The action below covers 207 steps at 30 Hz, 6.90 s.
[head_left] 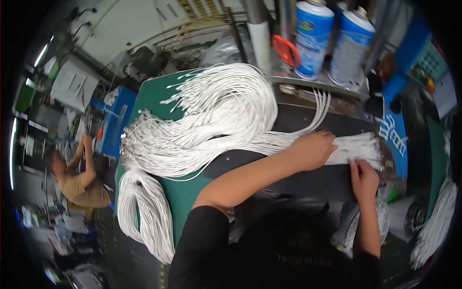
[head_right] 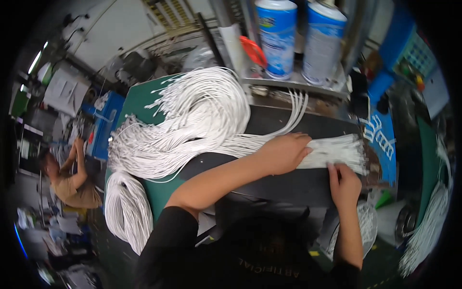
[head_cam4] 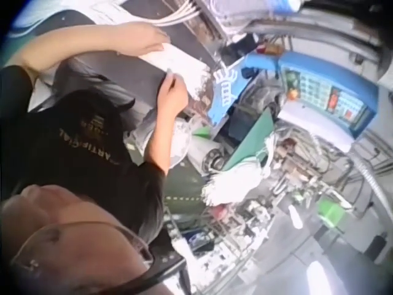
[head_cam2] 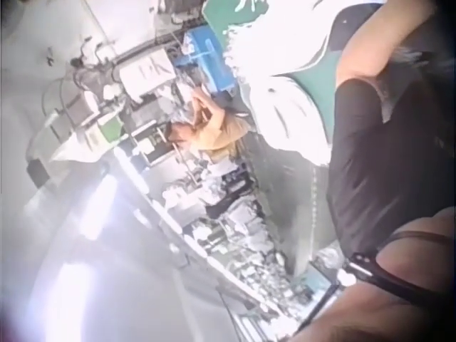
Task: The person assembles electrical wire harnesses by aligning wire bundles into an alignment jig, then attaching connectors to the wire bundles using a crimping machine.
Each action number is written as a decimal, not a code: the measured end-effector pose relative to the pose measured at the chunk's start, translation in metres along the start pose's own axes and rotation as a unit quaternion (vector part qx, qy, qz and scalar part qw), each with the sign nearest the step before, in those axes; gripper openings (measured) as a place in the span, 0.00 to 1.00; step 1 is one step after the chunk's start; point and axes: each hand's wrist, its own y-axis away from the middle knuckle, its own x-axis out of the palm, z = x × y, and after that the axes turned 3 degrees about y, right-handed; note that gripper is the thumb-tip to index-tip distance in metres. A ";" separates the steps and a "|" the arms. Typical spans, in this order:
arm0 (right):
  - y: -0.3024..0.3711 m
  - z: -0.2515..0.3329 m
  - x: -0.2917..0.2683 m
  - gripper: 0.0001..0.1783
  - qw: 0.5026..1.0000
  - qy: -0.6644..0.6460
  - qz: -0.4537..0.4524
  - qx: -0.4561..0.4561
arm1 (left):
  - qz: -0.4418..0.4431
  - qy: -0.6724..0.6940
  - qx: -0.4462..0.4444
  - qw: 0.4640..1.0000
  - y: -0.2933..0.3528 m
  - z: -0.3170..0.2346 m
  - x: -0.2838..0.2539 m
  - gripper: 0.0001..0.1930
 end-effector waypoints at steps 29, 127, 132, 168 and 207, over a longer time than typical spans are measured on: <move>-0.117 -0.007 -0.005 0.22 0.967 0.239 -0.083 -0.016 | -0.109 0.170 -0.125 0.971 0.005 0.109 -0.034 0.12; -0.178 -0.036 0.027 0.24 0.949 -0.268 0.151 -0.062 | -0.111 0.583 -0.225 0.773 -0.103 0.079 0.009 0.12; -0.172 -0.025 0.025 0.24 0.935 -0.289 0.200 -0.044 | -0.114 0.577 -0.204 0.782 -0.102 0.096 0.019 0.13; -0.351 -0.055 0.055 0.20 0.930 0.116 -0.263 -0.230 | -0.178 0.692 -0.247 0.655 -0.167 0.071 -0.048 0.12; -0.281 -0.002 0.057 0.12 0.941 -0.021 -0.034 -0.337 | -0.287 0.157 -0.207 0.922 -0.039 0.052 -0.044 0.11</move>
